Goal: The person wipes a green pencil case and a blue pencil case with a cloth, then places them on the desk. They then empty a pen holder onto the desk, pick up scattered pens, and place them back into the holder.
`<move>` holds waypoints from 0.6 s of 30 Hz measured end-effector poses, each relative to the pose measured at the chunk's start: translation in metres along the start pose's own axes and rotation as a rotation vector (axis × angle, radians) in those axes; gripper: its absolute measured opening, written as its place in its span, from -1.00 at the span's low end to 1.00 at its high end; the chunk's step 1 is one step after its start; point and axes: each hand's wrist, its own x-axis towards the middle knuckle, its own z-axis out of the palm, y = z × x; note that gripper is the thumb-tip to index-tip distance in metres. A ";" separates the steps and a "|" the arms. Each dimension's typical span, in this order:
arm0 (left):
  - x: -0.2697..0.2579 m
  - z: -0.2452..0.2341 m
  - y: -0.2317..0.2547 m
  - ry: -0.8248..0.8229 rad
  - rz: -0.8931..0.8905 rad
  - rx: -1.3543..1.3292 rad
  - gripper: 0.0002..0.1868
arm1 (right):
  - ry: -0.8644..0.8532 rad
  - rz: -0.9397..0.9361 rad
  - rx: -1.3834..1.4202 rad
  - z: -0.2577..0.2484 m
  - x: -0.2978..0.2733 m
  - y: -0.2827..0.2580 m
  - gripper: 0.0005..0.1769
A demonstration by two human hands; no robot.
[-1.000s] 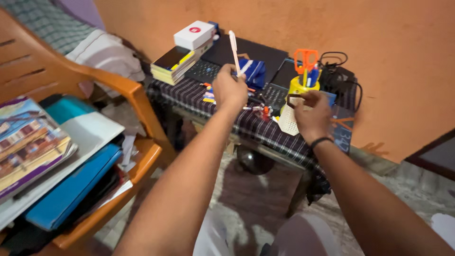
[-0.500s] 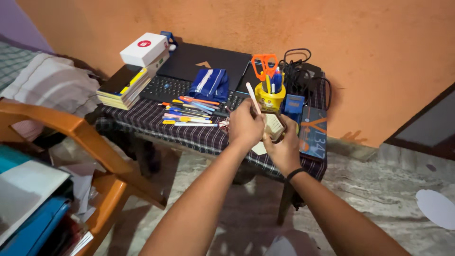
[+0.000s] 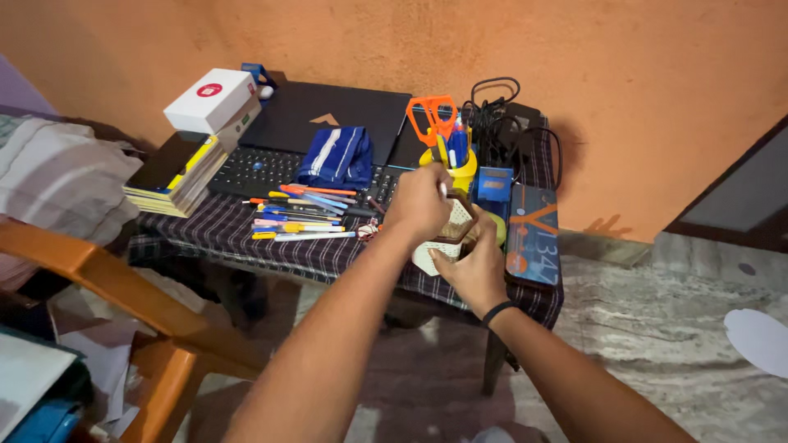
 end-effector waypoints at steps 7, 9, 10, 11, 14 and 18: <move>0.008 0.012 -0.004 0.151 0.102 -0.125 -0.57 | -0.038 -0.057 -0.146 0.002 -0.008 0.012 -0.18; 0.003 0.011 -0.004 0.261 0.114 -0.136 -0.59 | -0.055 -0.030 -0.139 0.001 -0.003 0.011 -0.22; -0.002 0.010 -0.005 0.319 0.113 -0.123 -0.61 | -0.086 -0.022 -0.187 -0.002 0.001 0.009 -0.22; -0.008 0.009 -0.007 0.378 0.111 -0.109 -0.63 | -0.118 -0.014 -0.235 -0.006 0.004 0.007 -0.22; -0.026 0.011 -0.017 0.457 0.011 -0.124 -0.74 | -0.186 0.003 -0.288 -0.013 0.013 0.003 -0.19; -0.046 0.018 -0.044 0.649 -0.037 -0.108 -0.76 | -0.208 -0.009 -0.258 -0.017 0.014 -0.001 -0.13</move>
